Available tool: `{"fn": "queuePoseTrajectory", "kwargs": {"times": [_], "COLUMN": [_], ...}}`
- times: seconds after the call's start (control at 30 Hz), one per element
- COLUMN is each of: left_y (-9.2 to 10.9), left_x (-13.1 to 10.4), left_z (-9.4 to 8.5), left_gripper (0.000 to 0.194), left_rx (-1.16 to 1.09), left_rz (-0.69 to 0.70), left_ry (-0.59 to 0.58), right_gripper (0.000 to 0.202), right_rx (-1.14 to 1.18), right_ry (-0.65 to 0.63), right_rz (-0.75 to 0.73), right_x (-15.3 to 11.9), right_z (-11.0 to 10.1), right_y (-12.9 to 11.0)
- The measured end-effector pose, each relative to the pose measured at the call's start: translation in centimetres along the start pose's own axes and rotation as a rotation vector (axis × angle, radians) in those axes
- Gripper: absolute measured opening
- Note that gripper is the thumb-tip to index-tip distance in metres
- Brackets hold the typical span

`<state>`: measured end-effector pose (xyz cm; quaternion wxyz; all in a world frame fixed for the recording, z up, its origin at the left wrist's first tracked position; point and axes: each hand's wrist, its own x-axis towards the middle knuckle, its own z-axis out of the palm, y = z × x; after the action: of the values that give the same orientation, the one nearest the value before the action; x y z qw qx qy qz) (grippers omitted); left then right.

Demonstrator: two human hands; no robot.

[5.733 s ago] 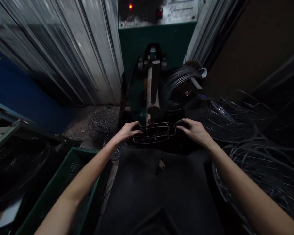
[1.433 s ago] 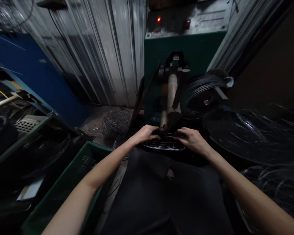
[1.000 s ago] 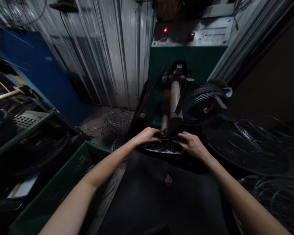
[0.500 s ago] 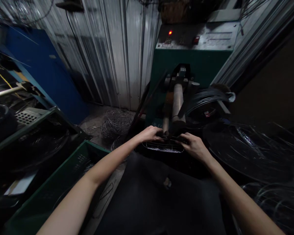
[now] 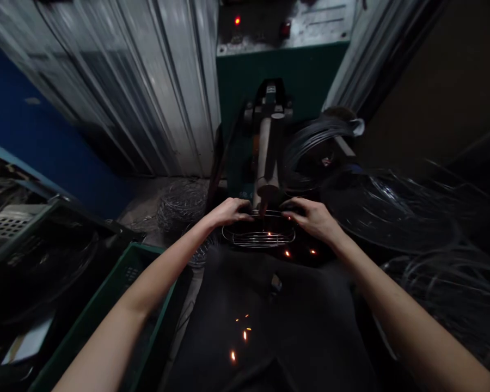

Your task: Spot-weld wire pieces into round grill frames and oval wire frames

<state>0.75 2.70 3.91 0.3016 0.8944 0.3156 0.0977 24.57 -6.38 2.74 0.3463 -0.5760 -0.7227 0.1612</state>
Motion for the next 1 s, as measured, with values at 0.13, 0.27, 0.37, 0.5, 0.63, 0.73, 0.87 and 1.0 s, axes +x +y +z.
{"fn": "queuePoseTrajectory", "kwargs": {"times": [0.13, 0.27, 0.37, 0.5, 0.63, 0.73, 0.87, 1.0], "left_y": [-0.1, -0.2, -0.4, -1.5, -2.5, -1.5, 2.7, 6.4], "left_x": [-0.6, -2.9, -4.9, -6.1, -6.2, -6.3, -5.8, -4.7], "left_z": [0.2, 1.3, 2.8, 5.3, 6.5, 6.0, 6.0, 8.0], "left_gripper": [0.027, 0.027, 0.026, 0.026, 0.030, 0.037, 0.054, 0.048], "left_rx": [-0.021, -0.144, -0.258, -0.351, -0.369, -0.239, 0.012, 0.283], "left_rz": [0.050, 0.069, 0.002, -0.086, -0.116, -0.070, 0.069, 0.229], "left_ry": [-0.011, -0.012, -0.012, -0.097, -0.179, -0.152, 0.009, -0.053], "right_gripper": [0.021, 0.021, 0.026, 0.035, 0.037, 0.038, 0.038, 0.037], "right_rx": [-0.032, -0.069, -0.070, -0.083, -0.125, -0.135, -0.109, -0.135], "right_ry": [0.079, 0.020, -0.103, -0.435, -0.686, -0.725, -0.751, -0.737], "right_rz": [0.176, 0.170, 0.124, 0.066, 0.083, 0.089, 0.082, 0.093], "right_x": [-2.3, -4.6, -5.9, -6.9, -7.6, -7.9, -8.2, -8.5], "right_z": [-3.5, -5.4, -5.1, -3.4, -2.1, -1.7, -1.4, -1.0], "right_y": [1.5, 2.1, 1.9, 1.5, 1.7, 2.0, 2.3, 2.6]}}
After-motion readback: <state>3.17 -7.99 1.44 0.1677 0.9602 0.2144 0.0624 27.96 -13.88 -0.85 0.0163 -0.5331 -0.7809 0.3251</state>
